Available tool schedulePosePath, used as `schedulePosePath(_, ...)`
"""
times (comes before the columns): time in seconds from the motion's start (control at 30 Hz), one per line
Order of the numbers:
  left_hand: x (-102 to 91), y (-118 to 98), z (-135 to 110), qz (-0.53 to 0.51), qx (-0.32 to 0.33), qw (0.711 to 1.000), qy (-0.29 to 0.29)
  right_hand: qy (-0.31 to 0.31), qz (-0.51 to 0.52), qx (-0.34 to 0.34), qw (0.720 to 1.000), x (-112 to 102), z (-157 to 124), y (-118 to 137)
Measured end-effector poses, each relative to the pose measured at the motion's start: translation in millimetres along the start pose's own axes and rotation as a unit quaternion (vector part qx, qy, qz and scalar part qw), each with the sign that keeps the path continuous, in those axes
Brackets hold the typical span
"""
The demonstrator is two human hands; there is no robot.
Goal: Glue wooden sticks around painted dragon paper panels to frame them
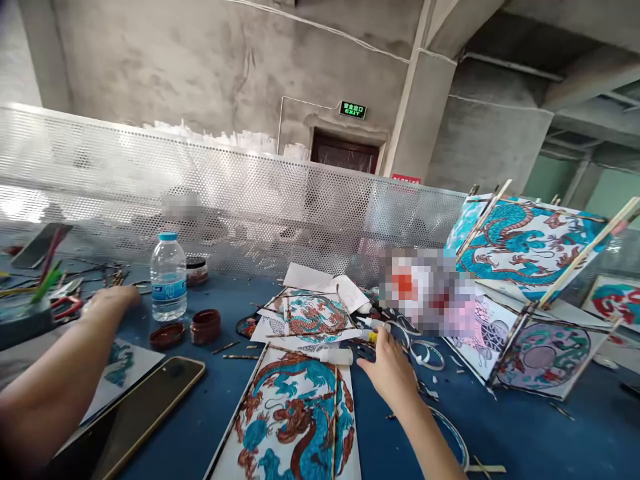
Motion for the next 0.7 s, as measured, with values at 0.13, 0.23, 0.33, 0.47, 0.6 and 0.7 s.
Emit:
schedulePosePath(0.13, 22.8, 26, 26, 0.135, -0.159, 0.972, 0.106, 0.009, 0.015, -0.029, 0.999, 5, -6, 12)
schedulePosePath(0.23, 31.5, 39, 40, 0.129, -0.171, 0.973, 0.085, 0.027, 0.026, -0.039, 0.999, 7, -13, 21)
schedulePosePath(0.33, 33.2, 45, 42, 0.117, -0.172, 0.977, 0.053, 0.034, 0.031, -0.052, 0.998, 8, -19, 27)
schedulePosePath(0.47, 30.8, 43, 36, 0.115, -0.186, 0.974, 0.056, 0.026, 0.033, -0.088, 0.995, 8, -23, 33)
schedulePosePath(0.6, 23.6, 32, 32, 0.133, -0.167, 0.976, 0.038, 0.035, 0.018, -0.084, 0.996, 8, -23, 33)
schedulePosePath(0.7, 12.1, 18, 27, 0.154, -0.134, 0.979, 0.010, 0.037, 0.004, -0.074, 0.997, 6, -22, 33)
Point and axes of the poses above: each hand's wrist, its own z-axis towards the middle knuckle, its own x-axis out of the palm, y = z × x, the point moved 5 cm from there along z, towards the middle knuckle, and after that the axes turned 9 degrees about z, right-handed, at the moved point
